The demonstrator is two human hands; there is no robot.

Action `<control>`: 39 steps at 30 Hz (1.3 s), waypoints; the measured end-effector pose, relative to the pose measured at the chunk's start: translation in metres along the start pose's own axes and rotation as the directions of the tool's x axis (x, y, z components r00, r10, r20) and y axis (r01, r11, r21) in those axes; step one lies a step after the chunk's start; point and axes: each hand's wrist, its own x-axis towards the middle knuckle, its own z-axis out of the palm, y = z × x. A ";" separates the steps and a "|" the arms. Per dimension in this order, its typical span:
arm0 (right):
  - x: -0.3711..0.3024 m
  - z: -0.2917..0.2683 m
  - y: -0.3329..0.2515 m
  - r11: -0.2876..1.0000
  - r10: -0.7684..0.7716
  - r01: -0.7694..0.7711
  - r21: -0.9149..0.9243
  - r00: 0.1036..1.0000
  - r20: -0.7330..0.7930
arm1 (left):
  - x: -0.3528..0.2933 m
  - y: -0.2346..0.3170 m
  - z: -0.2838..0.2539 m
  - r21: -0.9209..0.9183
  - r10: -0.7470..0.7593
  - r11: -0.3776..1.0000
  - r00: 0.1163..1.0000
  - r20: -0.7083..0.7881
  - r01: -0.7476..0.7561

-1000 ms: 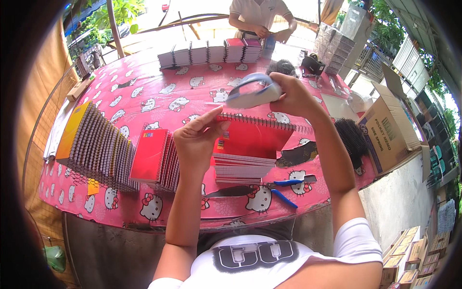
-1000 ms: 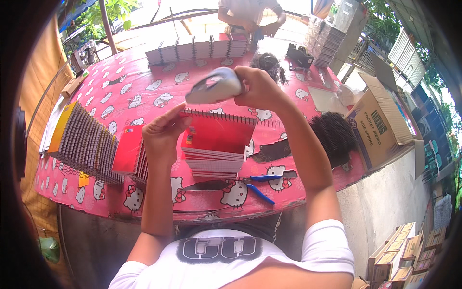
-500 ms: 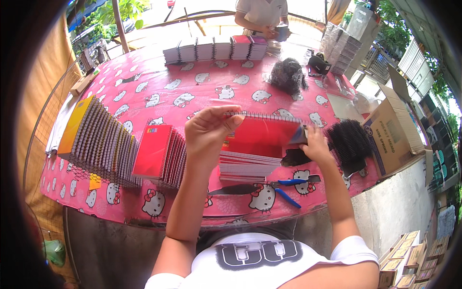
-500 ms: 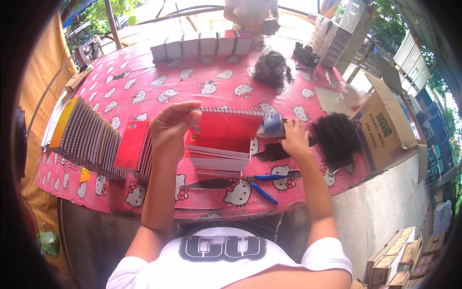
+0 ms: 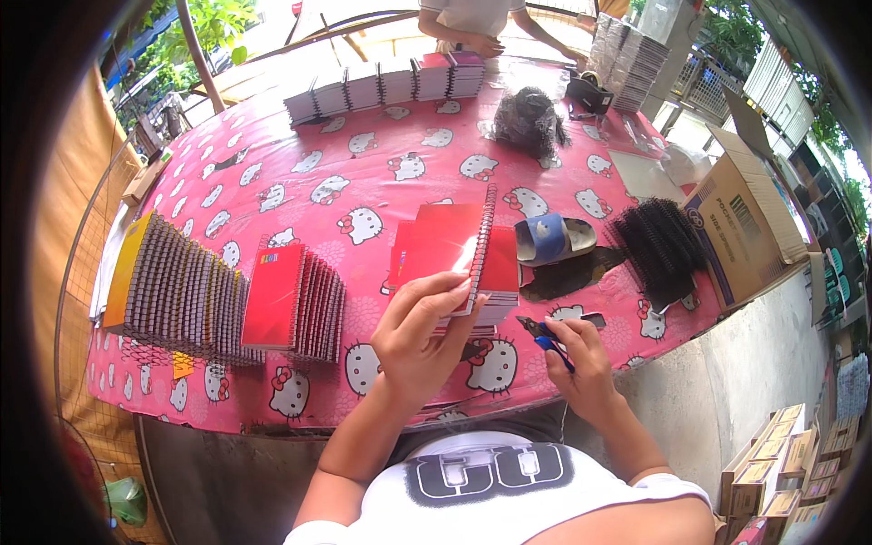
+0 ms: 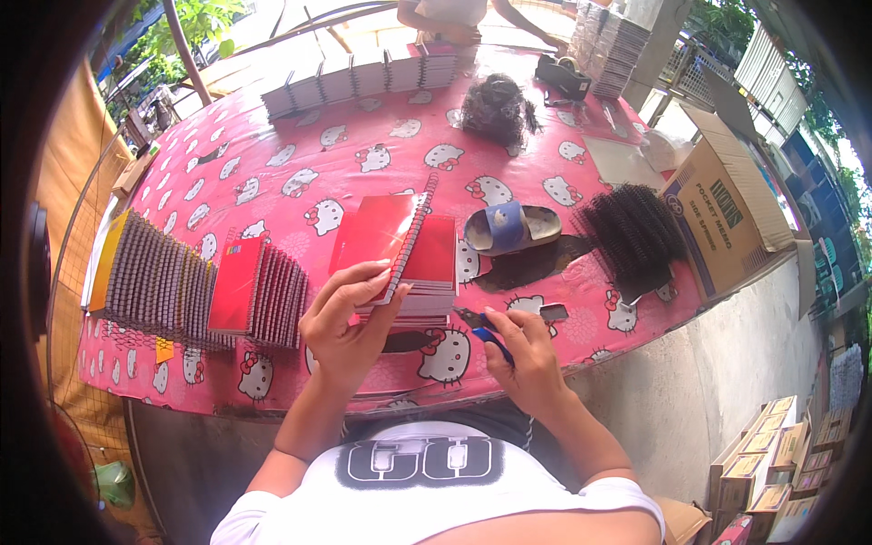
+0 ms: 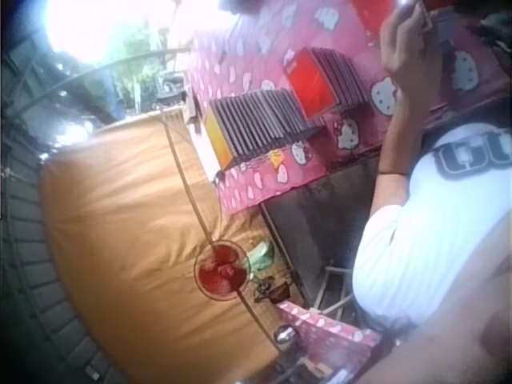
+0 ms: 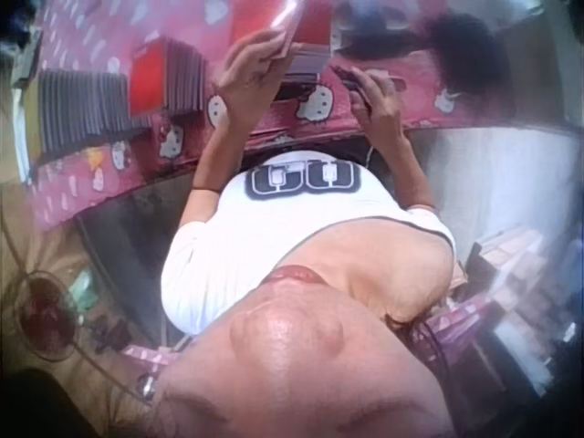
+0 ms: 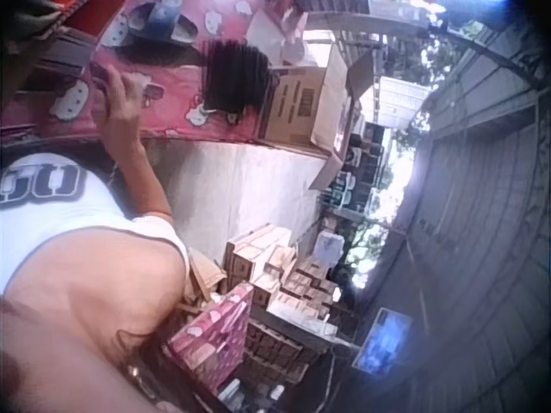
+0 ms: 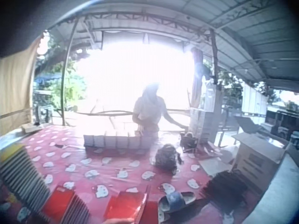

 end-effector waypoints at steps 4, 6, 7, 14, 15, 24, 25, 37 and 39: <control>0.031 -0.014 -0.042 0.982 -0.067 0.081 0.172 0.994 -0.089 | 0.000 0.004 0.004 0.023 0.057 0.998 0.998 -0.040 -0.056; 0.044 -0.010 -0.050 0.980 -0.120 0.135 0.144 0.986 -0.112 | 0.001 0.006 0.004 0.057 0.071 0.996 0.997 -0.030 -0.070; 0.044 -0.006 -0.051 0.978 -0.116 0.132 0.162 0.988 -0.102 | 0.001 0.007 0.003 0.039 0.059 0.998 0.998 -0.030 -0.058; 0.042 0.020 -0.020 -0.275 -0.116 -0.658 0.701 0.746 0.656 | 0.003 0.002 -0.014 0.053 0.227 0.973 0.973 -0.044 -0.224; 0.041 0.022 -0.024 -0.069 -0.003 -0.625 0.778 0.780 0.626 | 0.002 0.000 -0.019 0.070 0.249 0.967 0.968 -0.045 -0.245; -0.014 0.040 0.027 0.972 0.030 0.018 -0.233 0.980 0.198 | -0.032 -0.061 -0.157 -0.098 -0.441 0.798 0.464 -0.768 0.595; -0.012 0.039 0.030 0.978 0.003 0.037 -0.206 0.981 0.194 | -0.038 -0.066 -0.161 -0.075 -0.447 0.781 0.472 -0.760 0.620; 0.055 -0.031 0.225 0.572 0.419 -0.510 -0.643 0.855 -0.306 | -0.041 -0.091 -0.174 -0.003 -0.426 0.836 0.646 -0.633 0.549; 0.056 -0.035 0.238 0.585 0.510 -0.513 -0.628 0.835 -0.207 | -0.025 -0.070 -0.159 0.248 -0.273 0.811 0.717 -0.641 0.530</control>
